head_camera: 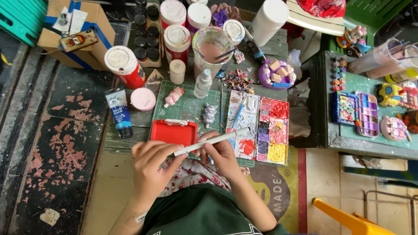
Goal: The person paints small figurines using a fine brush and a paint palette, applying red and white paint to a pink figurine and then switching to a blue figurine. They use a white marker to add details to the blue figurine's face and body.
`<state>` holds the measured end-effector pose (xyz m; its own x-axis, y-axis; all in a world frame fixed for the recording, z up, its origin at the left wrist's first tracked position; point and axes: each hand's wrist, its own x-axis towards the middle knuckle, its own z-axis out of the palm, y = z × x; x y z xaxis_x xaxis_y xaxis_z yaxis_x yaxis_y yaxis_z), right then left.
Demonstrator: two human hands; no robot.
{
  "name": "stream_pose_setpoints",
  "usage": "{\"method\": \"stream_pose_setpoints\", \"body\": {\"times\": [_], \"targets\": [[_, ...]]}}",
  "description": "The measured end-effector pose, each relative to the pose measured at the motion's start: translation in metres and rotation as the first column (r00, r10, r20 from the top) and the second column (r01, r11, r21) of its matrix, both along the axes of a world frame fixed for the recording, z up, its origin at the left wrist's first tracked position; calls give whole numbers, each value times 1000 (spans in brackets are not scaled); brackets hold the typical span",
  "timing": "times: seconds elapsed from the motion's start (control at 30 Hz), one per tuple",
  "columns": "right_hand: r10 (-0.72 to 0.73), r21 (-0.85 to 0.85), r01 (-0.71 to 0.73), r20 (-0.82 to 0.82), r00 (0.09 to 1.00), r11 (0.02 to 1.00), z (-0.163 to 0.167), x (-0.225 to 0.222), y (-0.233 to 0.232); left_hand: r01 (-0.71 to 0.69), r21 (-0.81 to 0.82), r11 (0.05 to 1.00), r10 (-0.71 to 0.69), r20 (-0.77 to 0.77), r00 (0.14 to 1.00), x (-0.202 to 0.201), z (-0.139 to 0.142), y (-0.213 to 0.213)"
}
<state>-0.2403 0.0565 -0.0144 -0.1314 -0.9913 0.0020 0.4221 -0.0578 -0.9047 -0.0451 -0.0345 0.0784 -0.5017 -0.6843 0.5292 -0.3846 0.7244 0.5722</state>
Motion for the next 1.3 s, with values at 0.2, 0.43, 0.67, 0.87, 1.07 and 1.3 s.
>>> {"method": "stream_pose_setpoints", "body": {"times": [0.2, 0.43, 0.67, 0.87, 1.07, 1.3], "targets": [[-183, -58, 175, -184, 966, 983, 9, 4, 23, 235, 264, 935, -229, -55, 972, -11, -19, 9], [-653, -482, 466, -678, 338, 742, 17, 5, 24, 235, 438, 868, -202, -121, 972, -11, -22, 13], [-709, -598, 391, -645, 283, 700, 1, -3, 24, 231, 319, 919, -198, -135, 971, -16, -25, 24], [-690, -569, 445, -703, 171, 691, -14, 5, 36, 204, 184, 961, -179, -145, 973, -27, -29, 35], [-737, -334, 663, -188, 650, 670, 15, -4, 33, 213, 189, 959, -197, -100, 975, -34, -31, 37], [-507, -399, 448, -849, 148, 800, 4, -27, 54, 253, 286, 924, -245, -65, 967, -26, -42, 31]]}}
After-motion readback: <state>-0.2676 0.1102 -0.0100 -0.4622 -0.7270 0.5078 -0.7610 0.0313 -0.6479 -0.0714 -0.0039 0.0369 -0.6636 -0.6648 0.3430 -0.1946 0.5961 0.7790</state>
